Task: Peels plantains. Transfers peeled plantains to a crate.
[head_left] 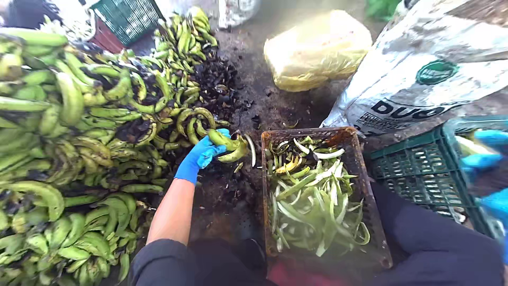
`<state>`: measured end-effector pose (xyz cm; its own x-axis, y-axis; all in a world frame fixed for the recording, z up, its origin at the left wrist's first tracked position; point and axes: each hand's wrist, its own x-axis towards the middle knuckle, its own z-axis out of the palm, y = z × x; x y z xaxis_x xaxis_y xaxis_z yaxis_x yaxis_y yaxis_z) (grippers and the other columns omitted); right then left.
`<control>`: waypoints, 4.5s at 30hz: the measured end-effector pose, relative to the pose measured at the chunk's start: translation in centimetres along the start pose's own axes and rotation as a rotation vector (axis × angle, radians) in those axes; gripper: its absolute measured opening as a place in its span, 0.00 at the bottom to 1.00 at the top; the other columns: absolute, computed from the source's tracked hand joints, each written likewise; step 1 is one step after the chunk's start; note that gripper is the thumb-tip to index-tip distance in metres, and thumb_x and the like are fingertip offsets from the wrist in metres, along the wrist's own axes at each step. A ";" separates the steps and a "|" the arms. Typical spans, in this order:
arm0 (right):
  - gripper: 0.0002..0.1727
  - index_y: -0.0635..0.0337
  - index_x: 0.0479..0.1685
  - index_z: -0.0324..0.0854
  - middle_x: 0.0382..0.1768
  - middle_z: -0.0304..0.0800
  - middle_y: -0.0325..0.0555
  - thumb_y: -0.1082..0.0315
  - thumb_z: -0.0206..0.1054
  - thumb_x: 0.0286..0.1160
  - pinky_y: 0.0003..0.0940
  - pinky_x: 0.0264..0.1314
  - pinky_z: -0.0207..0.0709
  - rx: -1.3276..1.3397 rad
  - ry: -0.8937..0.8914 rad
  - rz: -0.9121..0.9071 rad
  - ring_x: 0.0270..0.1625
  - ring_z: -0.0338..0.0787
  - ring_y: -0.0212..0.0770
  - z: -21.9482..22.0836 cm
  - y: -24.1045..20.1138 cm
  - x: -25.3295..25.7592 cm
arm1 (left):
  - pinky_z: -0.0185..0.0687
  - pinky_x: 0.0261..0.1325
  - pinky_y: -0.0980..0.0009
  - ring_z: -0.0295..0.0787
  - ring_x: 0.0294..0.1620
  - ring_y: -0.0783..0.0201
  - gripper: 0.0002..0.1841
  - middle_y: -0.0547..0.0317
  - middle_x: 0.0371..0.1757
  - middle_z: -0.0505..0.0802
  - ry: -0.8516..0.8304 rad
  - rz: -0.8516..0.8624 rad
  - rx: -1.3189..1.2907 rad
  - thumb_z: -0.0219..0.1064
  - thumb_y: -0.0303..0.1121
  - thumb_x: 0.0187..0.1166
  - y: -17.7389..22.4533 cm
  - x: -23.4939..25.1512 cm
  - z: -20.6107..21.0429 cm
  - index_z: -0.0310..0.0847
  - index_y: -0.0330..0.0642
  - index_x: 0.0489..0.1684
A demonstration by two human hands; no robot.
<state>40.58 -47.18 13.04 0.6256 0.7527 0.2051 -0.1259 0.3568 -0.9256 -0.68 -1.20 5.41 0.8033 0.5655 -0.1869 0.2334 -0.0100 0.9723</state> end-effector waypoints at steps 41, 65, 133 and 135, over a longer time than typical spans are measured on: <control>0.26 0.34 0.78 0.80 0.58 0.90 0.60 0.42 0.55 0.86 0.70 0.52 0.73 -1.346 0.183 -0.594 0.55 0.90 0.64 12.8 1.8 5.3 | 0.91 0.32 0.66 0.92 0.31 0.57 0.32 0.46 0.43 0.92 -0.254 0.024 -0.732 0.54 0.52 0.87 14.3 -5.0 25.2 0.54 0.52 0.88; 0.27 0.36 0.70 0.86 0.56 0.93 0.50 0.37 0.53 0.84 0.59 0.49 0.75 -1.151 -0.046 -0.693 0.51 0.91 0.51 14.7 3.3 1.7 | 0.91 0.47 0.70 0.92 0.47 0.66 0.19 0.58 0.52 0.92 -0.043 0.243 -0.739 0.56 0.42 0.86 14.4 -4.1 24.7 0.74 0.50 0.73; 0.25 0.55 0.69 0.87 0.82 0.68 0.65 0.52 0.67 0.78 0.47 0.83 0.70 -0.954 0.697 -0.425 0.85 0.69 0.56 2.7 -4.0 -3.1 | 0.41 0.90 0.36 0.68 0.83 0.36 0.41 0.39 0.75 0.83 -0.479 -0.507 1.581 0.69 0.49 0.75 -1.1 -13.2 32.2 0.58 0.48 0.90; 0.25 0.54 0.66 0.89 0.78 0.75 0.62 0.49 0.66 0.76 0.51 0.82 0.71 -0.831 0.532 -0.407 0.82 0.72 0.54 4.3 -2.5 -2.7 | 0.58 0.83 0.36 0.73 0.79 0.37 0.38 0.38 0.74 0.83 -0.482 -0.503 1.534 0.68 0.49 0.76 -0.3 -12.6 30.8 0.62 0.54 0.89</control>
<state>35.86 -47.76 16.18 0.7833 0.2514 0.5686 0.6072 -0.1133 -0.7864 6.04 -33.72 3.20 0.5030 0.4794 -0.7192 0.5480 -0.8203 -0.1636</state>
